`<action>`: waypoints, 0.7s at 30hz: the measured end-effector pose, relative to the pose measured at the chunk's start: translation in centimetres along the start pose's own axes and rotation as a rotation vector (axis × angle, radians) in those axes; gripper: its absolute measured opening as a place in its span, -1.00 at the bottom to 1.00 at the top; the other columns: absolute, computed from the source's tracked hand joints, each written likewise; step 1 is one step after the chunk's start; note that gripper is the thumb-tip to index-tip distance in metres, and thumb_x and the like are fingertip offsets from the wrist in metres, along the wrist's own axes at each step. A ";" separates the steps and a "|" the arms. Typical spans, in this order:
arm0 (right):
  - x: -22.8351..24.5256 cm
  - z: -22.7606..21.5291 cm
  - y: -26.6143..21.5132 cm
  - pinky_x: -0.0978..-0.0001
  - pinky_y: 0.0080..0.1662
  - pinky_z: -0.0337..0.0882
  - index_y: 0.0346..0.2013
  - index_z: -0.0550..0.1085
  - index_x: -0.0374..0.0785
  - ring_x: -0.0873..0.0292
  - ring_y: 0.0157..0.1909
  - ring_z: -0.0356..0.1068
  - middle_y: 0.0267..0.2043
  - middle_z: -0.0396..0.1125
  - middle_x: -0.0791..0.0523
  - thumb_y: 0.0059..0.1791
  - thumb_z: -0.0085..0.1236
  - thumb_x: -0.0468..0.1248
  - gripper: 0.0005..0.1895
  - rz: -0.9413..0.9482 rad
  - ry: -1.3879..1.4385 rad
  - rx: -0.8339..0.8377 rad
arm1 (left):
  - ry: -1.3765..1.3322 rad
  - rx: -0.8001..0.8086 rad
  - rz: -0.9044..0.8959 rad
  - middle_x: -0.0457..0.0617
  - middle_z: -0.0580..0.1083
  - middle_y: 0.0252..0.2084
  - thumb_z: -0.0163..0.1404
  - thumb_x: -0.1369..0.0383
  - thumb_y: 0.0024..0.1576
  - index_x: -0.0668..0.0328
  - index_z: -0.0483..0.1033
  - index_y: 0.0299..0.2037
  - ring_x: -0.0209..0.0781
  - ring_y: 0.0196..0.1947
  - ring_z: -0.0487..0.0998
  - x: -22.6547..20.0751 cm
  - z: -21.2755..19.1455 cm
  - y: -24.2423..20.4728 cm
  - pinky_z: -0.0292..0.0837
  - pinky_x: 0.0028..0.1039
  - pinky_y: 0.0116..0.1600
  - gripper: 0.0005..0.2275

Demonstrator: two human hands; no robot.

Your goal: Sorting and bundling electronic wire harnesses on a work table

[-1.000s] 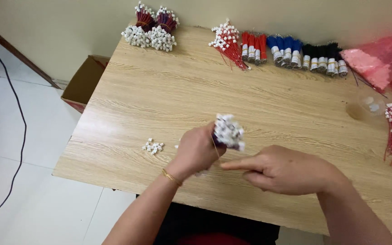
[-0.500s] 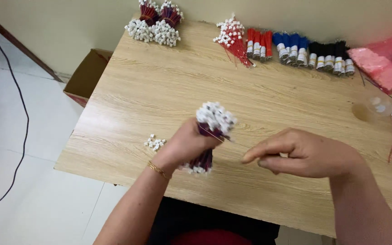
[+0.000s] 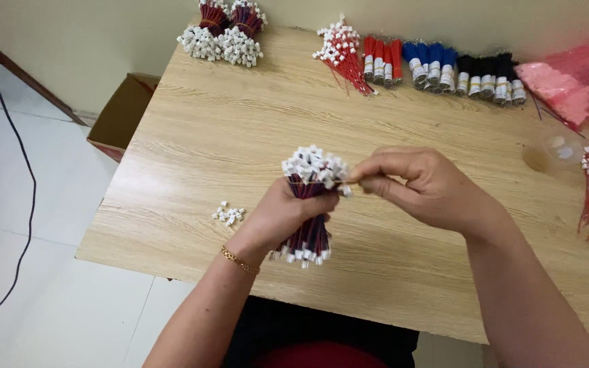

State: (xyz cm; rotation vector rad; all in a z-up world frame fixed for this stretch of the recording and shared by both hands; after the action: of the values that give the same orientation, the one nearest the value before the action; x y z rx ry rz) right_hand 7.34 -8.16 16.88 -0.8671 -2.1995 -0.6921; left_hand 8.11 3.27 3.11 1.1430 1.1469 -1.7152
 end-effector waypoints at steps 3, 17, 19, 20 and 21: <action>1.2 -1.4 0.5 0.23 -0.23 0.37 -0.24 0.54 -0.21 0.07 -0.42 0.39 -0.48 0.35 0.04 0.00 0.07 -0.37 -0.89 -0.023 -0.137 -0.158 | -0.199 -0.022 0.009 0.20 0.46 -0.58 0.23 0.51 -0.09 0.44 0.48 -0.45 -0.08 -0.58 0.55 1.3 -1.1 1.3 0.60 -0.21 -0.50 -0.83; 1.4 -2.3 -1.3 0.42 -0.30 0.34 -0.25 0.51 -0.27 0.27 -0.48 0.24 -0.55 0.28 0.13 -0.03 0.16 -0.42 -0.92 0.036 -0.048 -0.504 | -0.662 0.006 0.038 0.23 0.41 -0.55 0.12 0.53 0.02 0.38 0.45 -0.35 0.07 -0.55 0.56 1.2 -0.9 0.1 0.57 -0.17 -0.38 -0.90; 2.5 -1.1 -0.3 0.40 -0.30 0.37 -0.27 0.52 -0.23 0.24 -0.48 0.32 -0.55 0.32 0.12 -0.11 0.25 -0.41 -0.85 0.020 -0.061 -0.462 | -0.648 0.020 0.032 0.21 0.40 -0.55 0.13 0.53 0.01 0.38 0.45 -0.36 0.05 -0.55 0.56 1.3 -0.3 0.1 0.57 -0.18 -0.37 -0.89; 2.3 -0.5 0.1 0.37 -0.33 0.38 -0.31 0.51 -0.25 0.20 -0.48 0.34 -0.54 0.34 0.09 -0.13 0.27 -0.39 -0.87 0.071 -0.076 -0.421 | -0.622 0.013 0.047 0.18 0.40 -0.55 0.13 0.55 0.01 0.39 0.45 -0.36 0.00 -0.54 0.55 1.1 -0.3 0.0 0.56 -0.20 -0.37 -0.90; 2.2 0.2 0.5 0.35 -0.35 0.39 -0.34 0.50 -0.27 0.17 -0.49 0.37 -0.53 0.36 0.05 -0.15 0.28 -0.37 -0.87 0.121 -0.091 -0.379 | -0.597 0.007 0.063 0.15 0.39 -0.54 0.13 0.56 0.01 0.39 0.46 -0.36 -0.06 -0.53 0.53 0.8 -0.2 -0.1 0.55 -0.22 -0.36 -0.90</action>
State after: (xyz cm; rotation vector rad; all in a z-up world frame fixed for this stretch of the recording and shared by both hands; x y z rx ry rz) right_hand 6.42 -6.89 18.47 -1.2316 -2.1054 -1.0468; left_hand 7.82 3.37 2.36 0.5898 0.7230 -1.8342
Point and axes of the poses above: each hand's wrist, its own y-axis towards the middle knuckle, its own z-axis out of the palm, x = y × z, the point moved 10 cm from there along y, towards the middle knuckle
